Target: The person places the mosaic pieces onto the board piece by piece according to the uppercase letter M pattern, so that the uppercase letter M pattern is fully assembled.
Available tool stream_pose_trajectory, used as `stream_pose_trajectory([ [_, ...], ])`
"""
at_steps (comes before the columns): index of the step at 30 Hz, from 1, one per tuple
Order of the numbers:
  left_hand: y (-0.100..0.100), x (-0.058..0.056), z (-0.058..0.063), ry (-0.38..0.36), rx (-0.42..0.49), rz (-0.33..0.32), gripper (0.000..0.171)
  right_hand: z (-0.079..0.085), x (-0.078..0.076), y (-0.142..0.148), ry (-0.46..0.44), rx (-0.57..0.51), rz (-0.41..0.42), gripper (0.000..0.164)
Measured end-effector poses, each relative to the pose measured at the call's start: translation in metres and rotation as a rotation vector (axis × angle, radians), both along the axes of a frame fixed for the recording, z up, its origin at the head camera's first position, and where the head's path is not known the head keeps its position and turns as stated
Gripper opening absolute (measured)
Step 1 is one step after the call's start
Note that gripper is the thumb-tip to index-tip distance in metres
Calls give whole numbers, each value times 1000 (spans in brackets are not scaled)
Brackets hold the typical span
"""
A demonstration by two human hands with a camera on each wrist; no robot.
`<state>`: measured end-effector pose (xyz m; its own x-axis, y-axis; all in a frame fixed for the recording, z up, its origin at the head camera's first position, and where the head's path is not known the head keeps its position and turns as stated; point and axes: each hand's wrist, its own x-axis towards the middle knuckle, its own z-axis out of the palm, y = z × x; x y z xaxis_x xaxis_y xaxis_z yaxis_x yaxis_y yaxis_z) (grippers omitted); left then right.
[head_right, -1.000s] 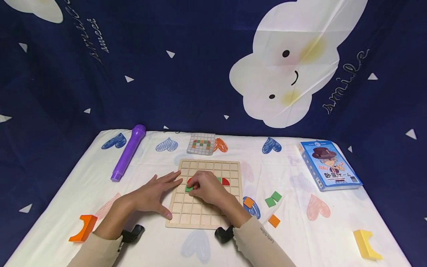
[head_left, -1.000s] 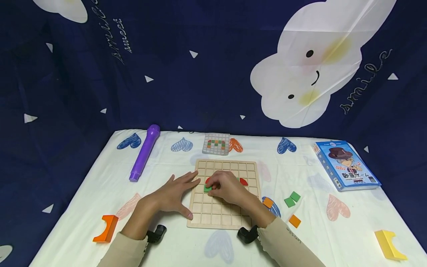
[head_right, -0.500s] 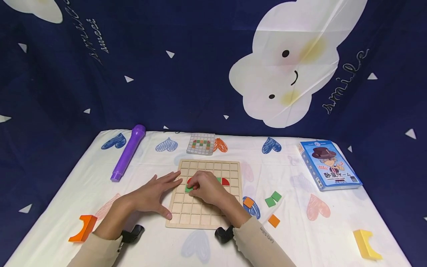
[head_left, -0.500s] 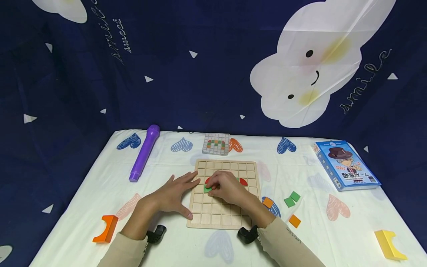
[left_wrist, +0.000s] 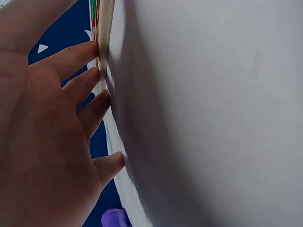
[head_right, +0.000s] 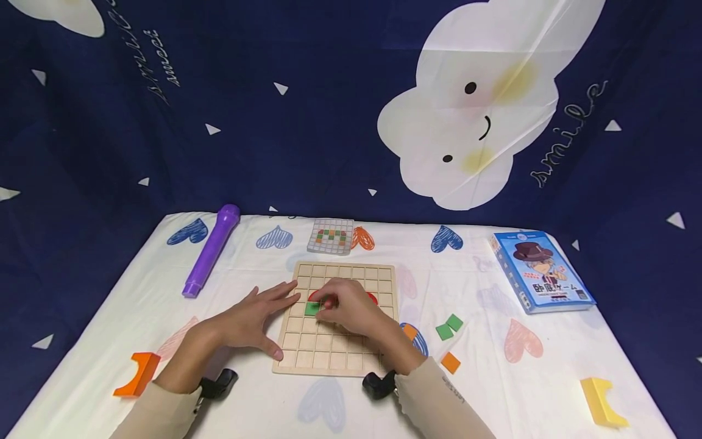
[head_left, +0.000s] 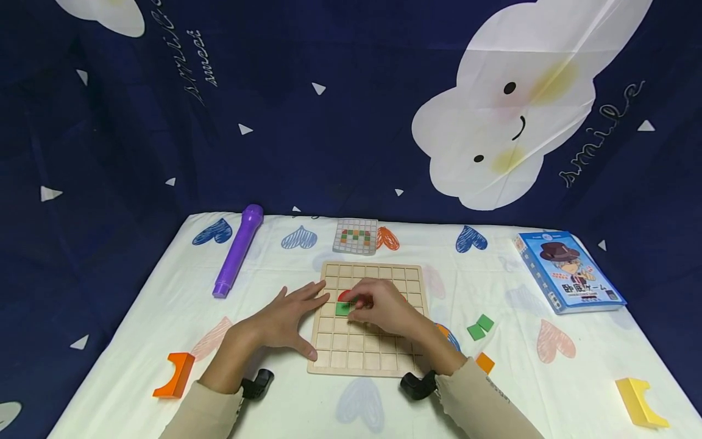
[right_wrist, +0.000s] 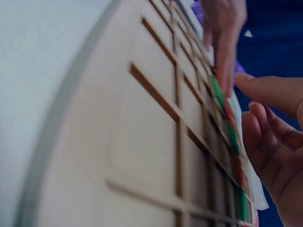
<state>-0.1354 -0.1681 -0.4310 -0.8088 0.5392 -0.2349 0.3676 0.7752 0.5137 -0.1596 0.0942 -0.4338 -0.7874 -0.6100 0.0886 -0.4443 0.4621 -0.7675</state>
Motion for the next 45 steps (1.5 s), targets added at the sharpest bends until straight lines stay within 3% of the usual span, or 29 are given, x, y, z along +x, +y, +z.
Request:
stream_pose_trajectory([
  [14, 1, 1, 2, 6, 12, 7, 120, 17, 2, 75, -91, 29, 9, 35],
  [28, 1, 0, 2, 3, 3, -2, 119, 23, 15, 160, -154, 100, -133, 43],
  [35, -1, 1, 1, -3, 11, -6, 119, 11, 26, 177, -157, 111, -151, 45],
  [40, -1, 1, 1, -8, 7, 0, 119, 4, 31, 178, -98, 106, -152, 44],
  [45, -1, 1, 1, -3, 17, -7, 118, -1, 35, 175, -112, 117, -172, 41],
])
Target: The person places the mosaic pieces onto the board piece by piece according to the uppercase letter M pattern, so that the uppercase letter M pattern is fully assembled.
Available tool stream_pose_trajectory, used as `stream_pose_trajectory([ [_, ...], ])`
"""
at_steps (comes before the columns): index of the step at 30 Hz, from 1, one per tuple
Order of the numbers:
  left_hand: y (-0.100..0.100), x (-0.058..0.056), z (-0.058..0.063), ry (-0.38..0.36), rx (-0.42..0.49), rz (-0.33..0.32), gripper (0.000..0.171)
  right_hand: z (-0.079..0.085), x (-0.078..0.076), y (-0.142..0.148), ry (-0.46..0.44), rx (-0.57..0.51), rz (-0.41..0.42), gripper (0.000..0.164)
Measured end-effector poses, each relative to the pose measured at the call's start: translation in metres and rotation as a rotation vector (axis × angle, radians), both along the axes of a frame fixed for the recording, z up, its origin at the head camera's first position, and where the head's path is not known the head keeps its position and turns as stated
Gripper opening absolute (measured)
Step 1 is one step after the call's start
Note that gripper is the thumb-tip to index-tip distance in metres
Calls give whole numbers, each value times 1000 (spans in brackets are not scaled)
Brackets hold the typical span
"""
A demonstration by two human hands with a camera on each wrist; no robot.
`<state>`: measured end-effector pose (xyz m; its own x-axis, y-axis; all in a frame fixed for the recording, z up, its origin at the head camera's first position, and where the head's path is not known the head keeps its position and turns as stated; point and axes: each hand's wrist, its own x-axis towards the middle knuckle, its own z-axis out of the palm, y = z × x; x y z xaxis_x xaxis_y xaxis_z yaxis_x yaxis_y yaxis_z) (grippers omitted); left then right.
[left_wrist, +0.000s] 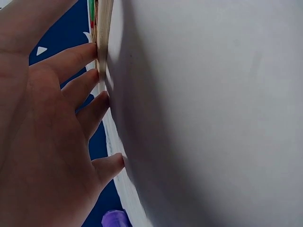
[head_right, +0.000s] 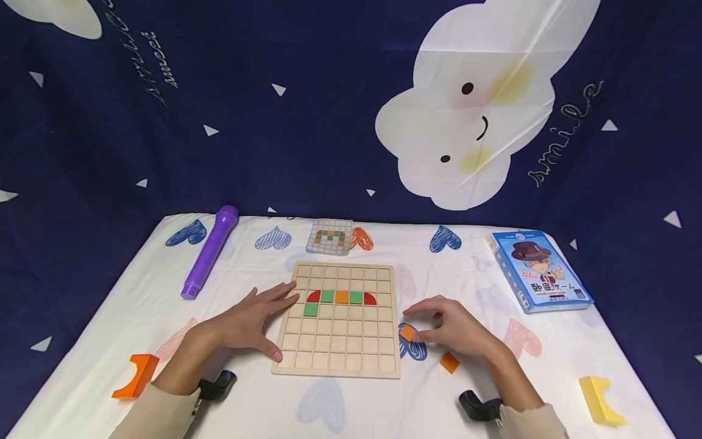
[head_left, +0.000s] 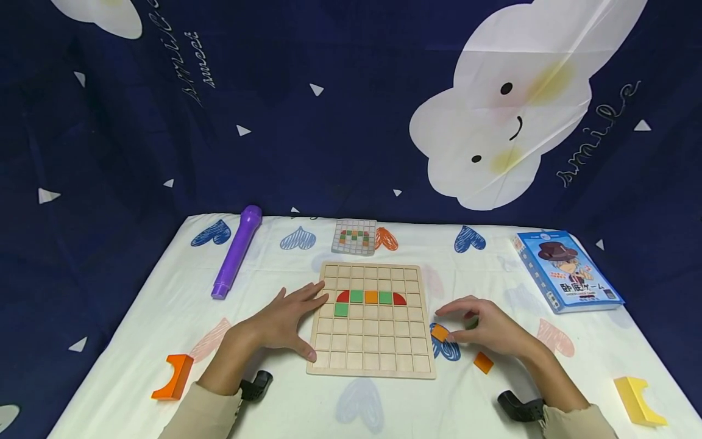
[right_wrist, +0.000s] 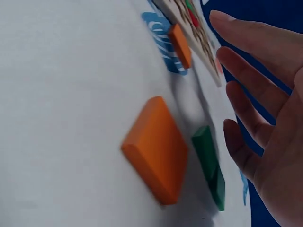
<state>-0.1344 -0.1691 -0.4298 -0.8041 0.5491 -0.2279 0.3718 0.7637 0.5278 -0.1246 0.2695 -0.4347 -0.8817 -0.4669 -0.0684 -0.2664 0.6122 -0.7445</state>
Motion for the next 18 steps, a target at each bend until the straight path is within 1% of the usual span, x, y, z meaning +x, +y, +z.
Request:
stream_pose_trajectory([
  [11, 0, 0, 0, -3, 0, 3, 119, -9, 3, -2, -54, 34, 21, 36],
  [18, 1, 0, 0, -9, -4, 11, 119, -11, 1, -2, -42, 30, 40, 34],
])
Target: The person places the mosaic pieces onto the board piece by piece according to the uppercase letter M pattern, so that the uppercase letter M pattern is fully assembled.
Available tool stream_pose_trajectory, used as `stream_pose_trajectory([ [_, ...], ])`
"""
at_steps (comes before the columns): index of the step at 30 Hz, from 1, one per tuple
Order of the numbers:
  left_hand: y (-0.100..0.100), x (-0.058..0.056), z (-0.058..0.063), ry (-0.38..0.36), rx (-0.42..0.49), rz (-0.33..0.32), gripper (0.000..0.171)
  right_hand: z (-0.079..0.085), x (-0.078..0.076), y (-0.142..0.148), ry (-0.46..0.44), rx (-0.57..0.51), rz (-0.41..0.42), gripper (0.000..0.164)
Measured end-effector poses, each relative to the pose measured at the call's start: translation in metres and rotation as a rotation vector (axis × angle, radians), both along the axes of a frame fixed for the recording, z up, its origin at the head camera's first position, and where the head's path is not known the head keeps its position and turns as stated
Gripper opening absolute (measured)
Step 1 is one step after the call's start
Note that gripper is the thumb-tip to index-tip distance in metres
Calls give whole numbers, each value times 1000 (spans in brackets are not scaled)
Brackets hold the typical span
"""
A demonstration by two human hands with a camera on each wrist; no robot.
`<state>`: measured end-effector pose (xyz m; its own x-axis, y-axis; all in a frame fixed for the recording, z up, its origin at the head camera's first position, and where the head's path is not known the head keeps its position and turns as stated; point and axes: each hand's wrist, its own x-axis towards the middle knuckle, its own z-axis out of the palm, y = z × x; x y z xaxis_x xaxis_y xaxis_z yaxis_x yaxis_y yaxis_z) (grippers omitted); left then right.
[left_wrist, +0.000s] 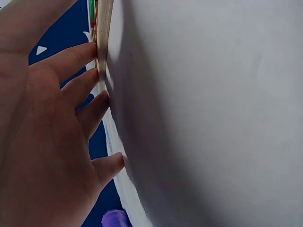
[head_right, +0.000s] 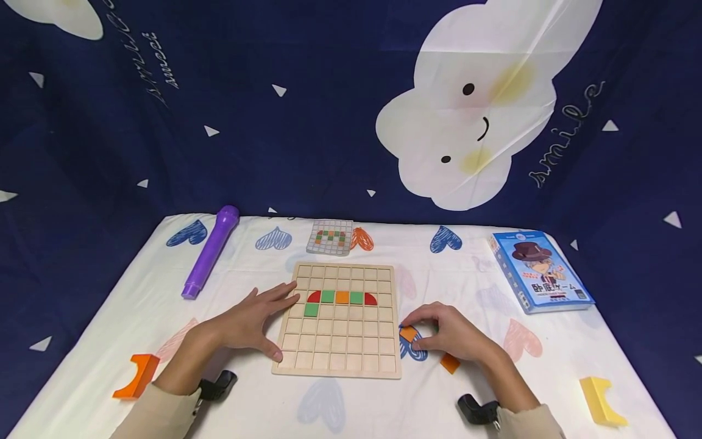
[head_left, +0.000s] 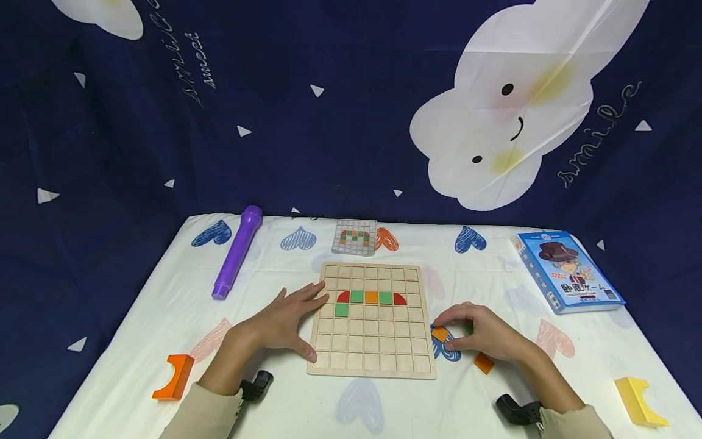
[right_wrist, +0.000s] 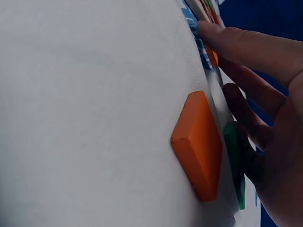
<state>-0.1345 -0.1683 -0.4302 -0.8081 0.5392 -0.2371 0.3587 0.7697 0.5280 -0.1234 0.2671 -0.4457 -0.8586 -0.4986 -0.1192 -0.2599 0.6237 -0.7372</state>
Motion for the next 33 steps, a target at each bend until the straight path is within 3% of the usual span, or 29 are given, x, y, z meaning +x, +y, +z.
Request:
stream_pose_trajectory([
  [15, -2, 1, 1, 14, 9, -9, 119, -5, -5, -2, 35, -39, 53, 22],
  [23, -2, 1, 1, 15, 8, -4, 118, 6, -11, -2, 7, -91, 6, 17],
  [33, -1, 2, 2, 21, 10, -4, 118, 15, -19, -21, -33, -162, 36, 21],
])
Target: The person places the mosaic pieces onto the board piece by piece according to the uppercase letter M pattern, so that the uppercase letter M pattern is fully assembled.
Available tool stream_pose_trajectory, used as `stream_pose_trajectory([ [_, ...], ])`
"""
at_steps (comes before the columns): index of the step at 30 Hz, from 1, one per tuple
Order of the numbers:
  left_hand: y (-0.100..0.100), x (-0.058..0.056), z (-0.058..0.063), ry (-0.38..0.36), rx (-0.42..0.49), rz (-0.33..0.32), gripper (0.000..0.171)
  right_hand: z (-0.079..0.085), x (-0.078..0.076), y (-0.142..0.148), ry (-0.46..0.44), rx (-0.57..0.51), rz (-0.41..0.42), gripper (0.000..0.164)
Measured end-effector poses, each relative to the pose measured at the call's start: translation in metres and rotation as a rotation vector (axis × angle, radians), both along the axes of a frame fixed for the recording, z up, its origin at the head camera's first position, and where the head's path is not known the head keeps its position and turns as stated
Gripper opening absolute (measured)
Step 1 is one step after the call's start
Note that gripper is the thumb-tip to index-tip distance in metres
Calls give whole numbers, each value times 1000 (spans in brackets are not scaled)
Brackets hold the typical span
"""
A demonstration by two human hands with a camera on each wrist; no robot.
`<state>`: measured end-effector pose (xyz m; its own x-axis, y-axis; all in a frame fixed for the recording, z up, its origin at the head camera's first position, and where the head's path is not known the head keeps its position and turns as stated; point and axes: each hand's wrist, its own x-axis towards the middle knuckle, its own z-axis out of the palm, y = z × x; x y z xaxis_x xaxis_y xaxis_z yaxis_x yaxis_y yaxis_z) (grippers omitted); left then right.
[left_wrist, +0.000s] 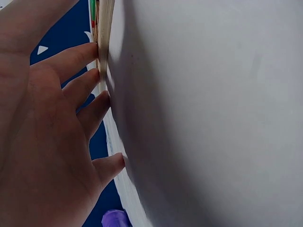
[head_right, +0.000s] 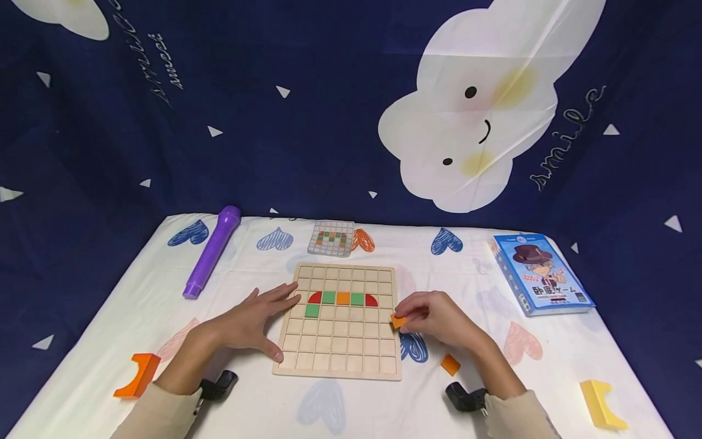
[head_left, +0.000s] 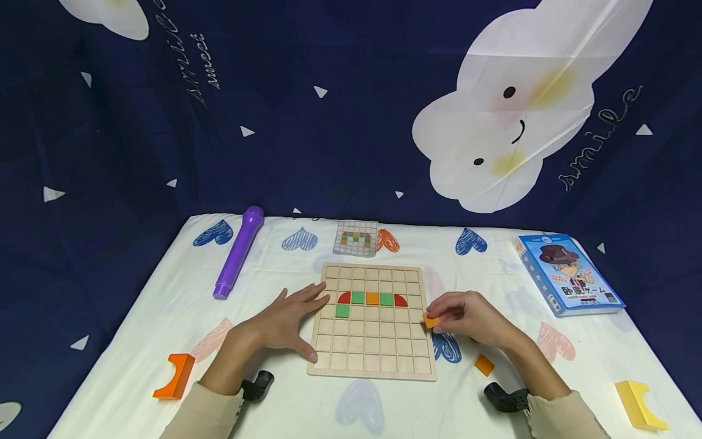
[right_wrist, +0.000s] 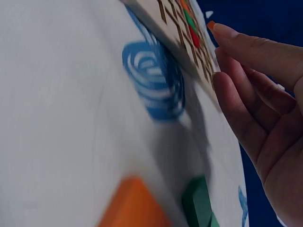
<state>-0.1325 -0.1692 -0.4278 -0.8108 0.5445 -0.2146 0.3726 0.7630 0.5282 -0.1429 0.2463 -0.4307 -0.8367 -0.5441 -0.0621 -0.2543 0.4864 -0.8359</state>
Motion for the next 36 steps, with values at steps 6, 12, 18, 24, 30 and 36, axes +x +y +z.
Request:
stream_pose_trajectory([
  [6, 0, 0, -1, -5, -2, 2, 119, -3, -4, -23, 25, -10, 49, 20],
  [12, 1, 0, -1, -8, -5, 7, 119, -4, -7, -51, 35, 15, 97, 19],
  [18, 1, -1, -2, -6, -9, 8, 120, -4, -9, -79, 49, -2, 137, 20],
  [24, 1, -1, -2, -2, -15, 5, 120, -5, -9, -101, 85, -24, 159, 18],
  [30, 1, 0, -1, -3, -23, 3, 118, -7, -10, -120, 105, -1, 162, 19],
  [36, 1, 0, 0, 5, -19, -2, 118, -7, -9, -135, 98, -2, 171, 19],
])
